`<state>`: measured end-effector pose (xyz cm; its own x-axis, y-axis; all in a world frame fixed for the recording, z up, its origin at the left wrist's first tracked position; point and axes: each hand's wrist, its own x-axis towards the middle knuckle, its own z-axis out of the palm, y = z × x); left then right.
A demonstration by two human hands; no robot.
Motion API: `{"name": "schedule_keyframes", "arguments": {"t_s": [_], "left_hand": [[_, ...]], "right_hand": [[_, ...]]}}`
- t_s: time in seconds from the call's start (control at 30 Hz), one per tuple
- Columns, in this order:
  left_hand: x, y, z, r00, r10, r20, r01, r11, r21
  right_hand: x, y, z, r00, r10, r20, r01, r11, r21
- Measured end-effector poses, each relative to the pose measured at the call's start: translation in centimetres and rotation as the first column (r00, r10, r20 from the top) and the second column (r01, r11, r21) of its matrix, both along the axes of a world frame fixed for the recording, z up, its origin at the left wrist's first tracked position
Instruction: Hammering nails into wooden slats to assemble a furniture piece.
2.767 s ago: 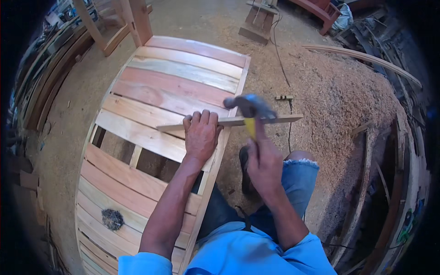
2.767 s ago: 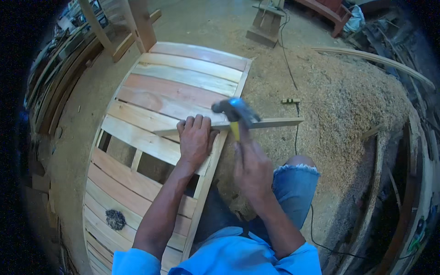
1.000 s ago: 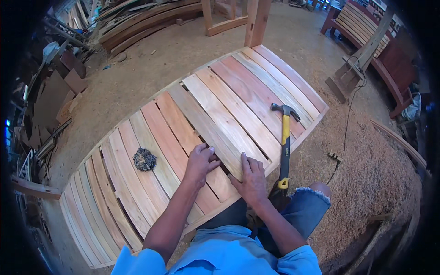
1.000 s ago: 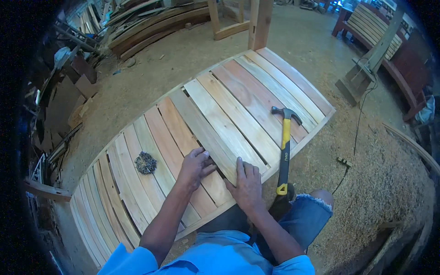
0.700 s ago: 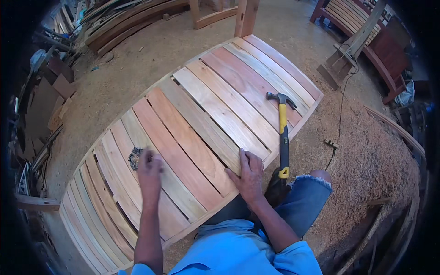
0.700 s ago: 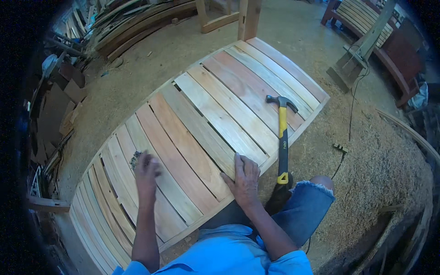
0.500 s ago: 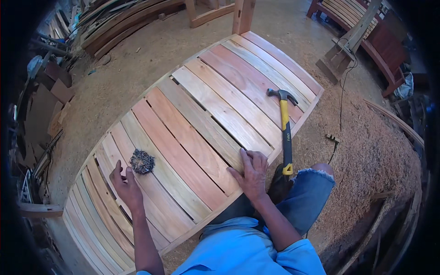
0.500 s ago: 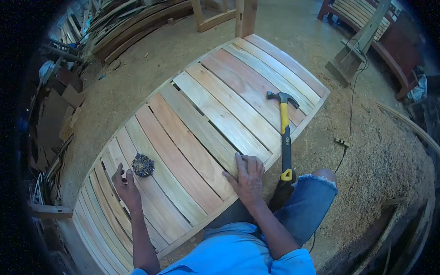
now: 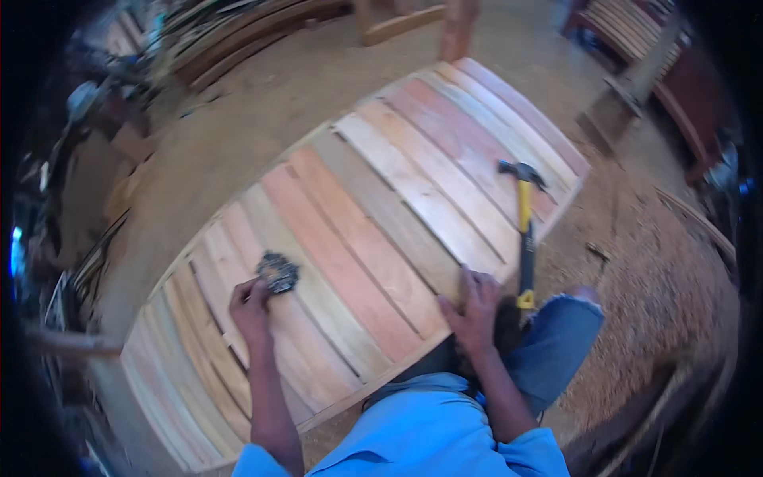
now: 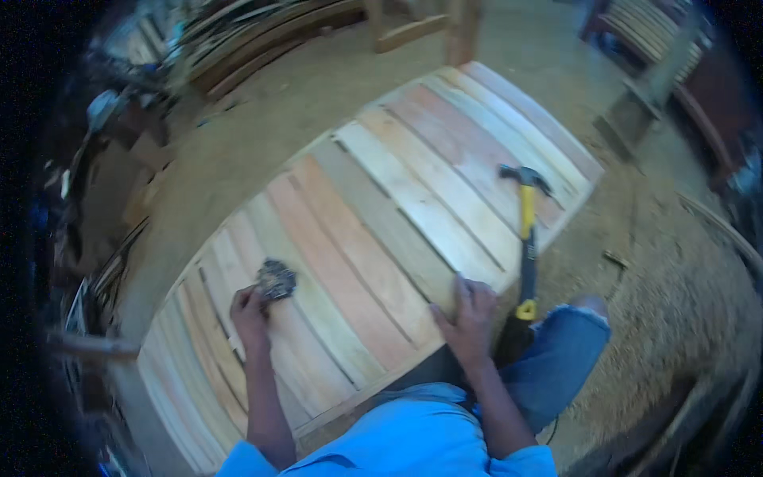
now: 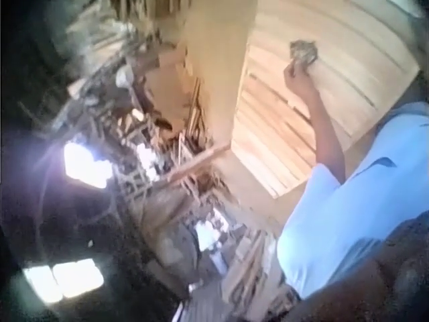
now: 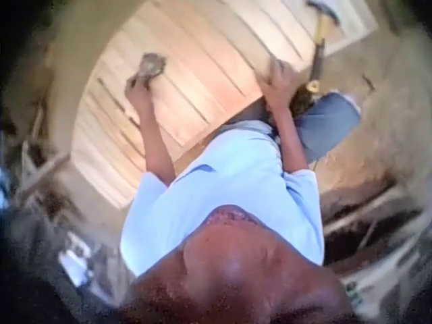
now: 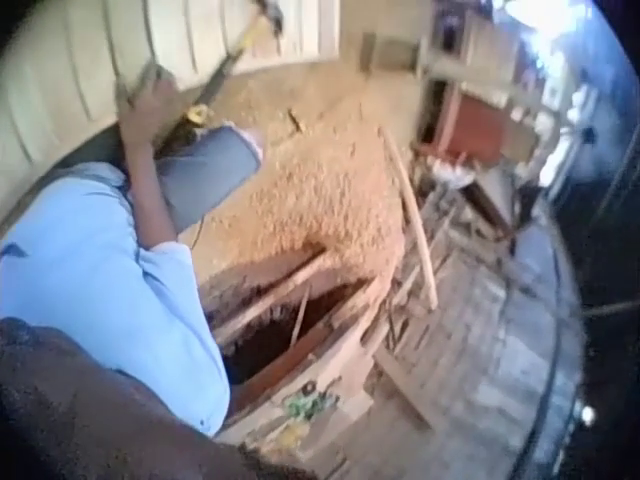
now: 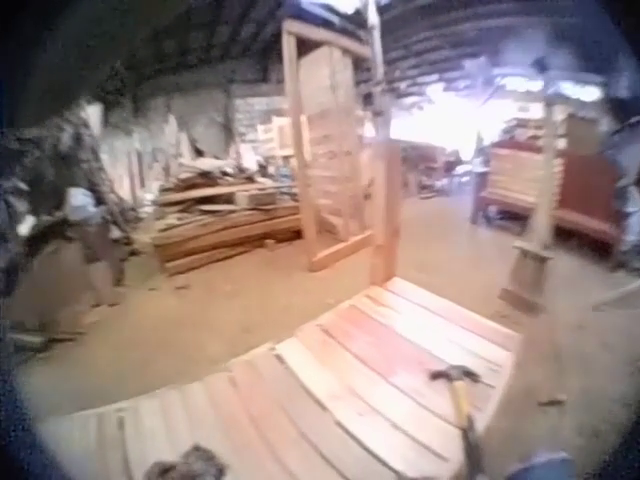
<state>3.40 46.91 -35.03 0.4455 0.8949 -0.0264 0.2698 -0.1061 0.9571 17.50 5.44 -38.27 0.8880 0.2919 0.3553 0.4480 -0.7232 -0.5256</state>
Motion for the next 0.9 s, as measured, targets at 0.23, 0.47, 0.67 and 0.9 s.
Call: {"name": "schedule_keyframes", "arguments": {"t_s": [0.23,0.47,0.67,0.9], "left_hand": [[0.5,-1.0,0.9,0.999,0.041,-0.012,-0.040,0.997,0.070],[3.2,-3.3,3.0,0.989,0.006,-0.145,0.069,0.860,0.506],[4.5,-2.6,1.0,0.976,0.113,-0.187,-0.032,0.920,0.390],[2.8,-3.6,4.2,0.992,0.125,0.008,-0.125,0.984,0.130]], "right_hand": [[0.2,-2.9,2.6,0.995,0.032,-0.089,-0.013,0.978,0.207],[6.6,-8.1,3.8,0.959,-0.272,0.082,0.270,0.962,0.030],[9.9,-11.5,-0.1,0.961,-0.266,-0.078,0.270,0.962,0.045],[10.6,-11.0,0.6,0.890,-0.198,-0.410,0.279,0.949,0.148]]}}
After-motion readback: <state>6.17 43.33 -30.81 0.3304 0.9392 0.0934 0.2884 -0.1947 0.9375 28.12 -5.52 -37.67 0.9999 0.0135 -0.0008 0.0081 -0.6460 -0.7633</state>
